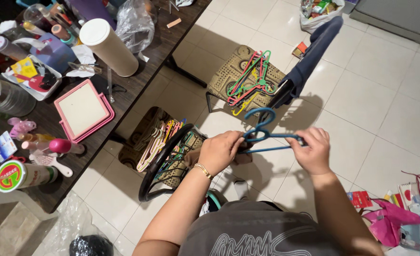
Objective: The person takes clothing items from a bucket and places them onto hangers by hand, then handles the remaining laundry inside the bucket.
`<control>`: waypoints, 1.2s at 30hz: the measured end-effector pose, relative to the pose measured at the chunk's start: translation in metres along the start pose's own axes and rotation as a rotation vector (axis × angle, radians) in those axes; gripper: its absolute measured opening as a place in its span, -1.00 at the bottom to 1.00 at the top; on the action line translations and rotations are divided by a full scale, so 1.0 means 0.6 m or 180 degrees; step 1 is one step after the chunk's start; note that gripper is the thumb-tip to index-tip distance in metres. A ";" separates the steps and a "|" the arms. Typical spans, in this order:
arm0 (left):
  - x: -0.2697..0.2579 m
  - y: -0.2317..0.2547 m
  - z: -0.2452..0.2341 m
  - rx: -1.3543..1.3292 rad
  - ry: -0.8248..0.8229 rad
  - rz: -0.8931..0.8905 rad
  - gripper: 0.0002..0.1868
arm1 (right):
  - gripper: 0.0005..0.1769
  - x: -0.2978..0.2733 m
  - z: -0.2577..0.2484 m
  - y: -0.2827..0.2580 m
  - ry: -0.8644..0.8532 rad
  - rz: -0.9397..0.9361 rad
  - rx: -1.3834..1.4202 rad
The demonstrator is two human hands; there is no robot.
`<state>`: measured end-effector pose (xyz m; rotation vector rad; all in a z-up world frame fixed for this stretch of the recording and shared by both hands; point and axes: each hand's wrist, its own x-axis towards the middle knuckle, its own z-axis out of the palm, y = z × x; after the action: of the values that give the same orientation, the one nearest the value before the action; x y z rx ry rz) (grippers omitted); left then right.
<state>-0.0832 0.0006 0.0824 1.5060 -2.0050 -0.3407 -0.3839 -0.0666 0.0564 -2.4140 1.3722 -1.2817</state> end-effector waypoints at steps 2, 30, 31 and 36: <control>0.001 0.009 0.001 -0.0027 0.0147 -0.0380 -0.80 | -0.68 0.003 0.011 -0.020 0.0129 -0.0036 -0.0149; -0.085 0.006 -0.146 0.0457 0.1102 -0.0784 -0.82 | -0.83 -0.055 0.061 0.038 -0.1129 -0.0064 0.0313; -0.090 0.001 -0.146 0.0483 0.1087 -0.0820 -0.82 | -0.85 -0.042 0.034 0.031 -0.0843 -0.0237 0.0474; -0.103 -0.010 -0.136 0.0506 0.1180 -0.0705 -0.81 | -0.84 0.014 -0.042 -0.026 -0.0251 -0.0674 0.0550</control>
<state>-0.0187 0.0682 0.1245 1.7495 -1.6099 0.0149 -0.3889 -0.0555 0.0848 -2.5111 0.9642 -1.2737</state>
